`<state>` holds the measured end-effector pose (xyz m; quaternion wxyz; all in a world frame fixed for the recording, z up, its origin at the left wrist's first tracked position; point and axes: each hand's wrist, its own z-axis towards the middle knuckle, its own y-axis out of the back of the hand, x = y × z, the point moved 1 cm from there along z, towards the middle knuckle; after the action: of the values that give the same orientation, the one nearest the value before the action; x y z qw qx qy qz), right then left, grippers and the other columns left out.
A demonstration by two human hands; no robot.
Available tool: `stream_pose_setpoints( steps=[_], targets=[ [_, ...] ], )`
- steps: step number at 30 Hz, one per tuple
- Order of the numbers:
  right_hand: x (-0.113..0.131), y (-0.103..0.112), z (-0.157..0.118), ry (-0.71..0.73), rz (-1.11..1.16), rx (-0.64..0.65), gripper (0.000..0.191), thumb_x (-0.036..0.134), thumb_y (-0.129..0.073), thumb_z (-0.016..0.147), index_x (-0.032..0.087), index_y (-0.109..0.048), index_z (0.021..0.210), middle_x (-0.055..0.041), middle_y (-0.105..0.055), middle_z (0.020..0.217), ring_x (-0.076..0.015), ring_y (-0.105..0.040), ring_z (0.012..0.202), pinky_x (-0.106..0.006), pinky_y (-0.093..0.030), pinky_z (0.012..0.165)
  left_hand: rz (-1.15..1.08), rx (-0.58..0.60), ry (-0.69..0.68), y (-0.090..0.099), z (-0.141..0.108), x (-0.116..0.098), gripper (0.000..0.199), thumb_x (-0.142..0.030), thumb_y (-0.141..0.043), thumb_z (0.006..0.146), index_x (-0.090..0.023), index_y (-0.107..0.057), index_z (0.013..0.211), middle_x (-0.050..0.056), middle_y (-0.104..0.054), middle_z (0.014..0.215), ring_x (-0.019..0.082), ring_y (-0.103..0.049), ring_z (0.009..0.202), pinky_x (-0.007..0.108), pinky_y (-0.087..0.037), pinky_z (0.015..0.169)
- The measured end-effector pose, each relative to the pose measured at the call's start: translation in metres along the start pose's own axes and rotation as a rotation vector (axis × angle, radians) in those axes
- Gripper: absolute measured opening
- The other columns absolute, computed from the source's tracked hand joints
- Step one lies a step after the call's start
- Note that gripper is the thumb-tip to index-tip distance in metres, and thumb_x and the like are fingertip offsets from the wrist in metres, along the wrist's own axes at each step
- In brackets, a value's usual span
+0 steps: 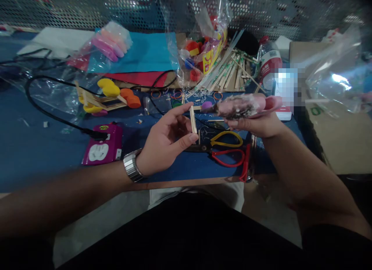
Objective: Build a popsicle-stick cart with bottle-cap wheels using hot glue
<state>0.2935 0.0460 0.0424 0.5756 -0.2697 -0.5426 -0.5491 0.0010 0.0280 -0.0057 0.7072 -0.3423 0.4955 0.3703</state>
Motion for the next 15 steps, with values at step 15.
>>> stream_pose_setpoints(
  steps=[15],
  targets=[
    [-0.0010,0.0082,0.0092,0.017,0.033,0.210,0.035,0.047,-0.110,0.068,0.022,-0.090,0.082,-0.0075,-0.087,0.084,-0.0200,-0.077,0.079,-0.035,-0.061,0.075,-0.009,0.011,-0.056,-0.0012,0.0012,-0.0048,0.077,-0.044,-0.110,0.083,-0.033,-0.078,0.152,0.003,-0.073,0.099,0.018,-0.071,0.089,0.029,-0.066,0.078]
  ],
)
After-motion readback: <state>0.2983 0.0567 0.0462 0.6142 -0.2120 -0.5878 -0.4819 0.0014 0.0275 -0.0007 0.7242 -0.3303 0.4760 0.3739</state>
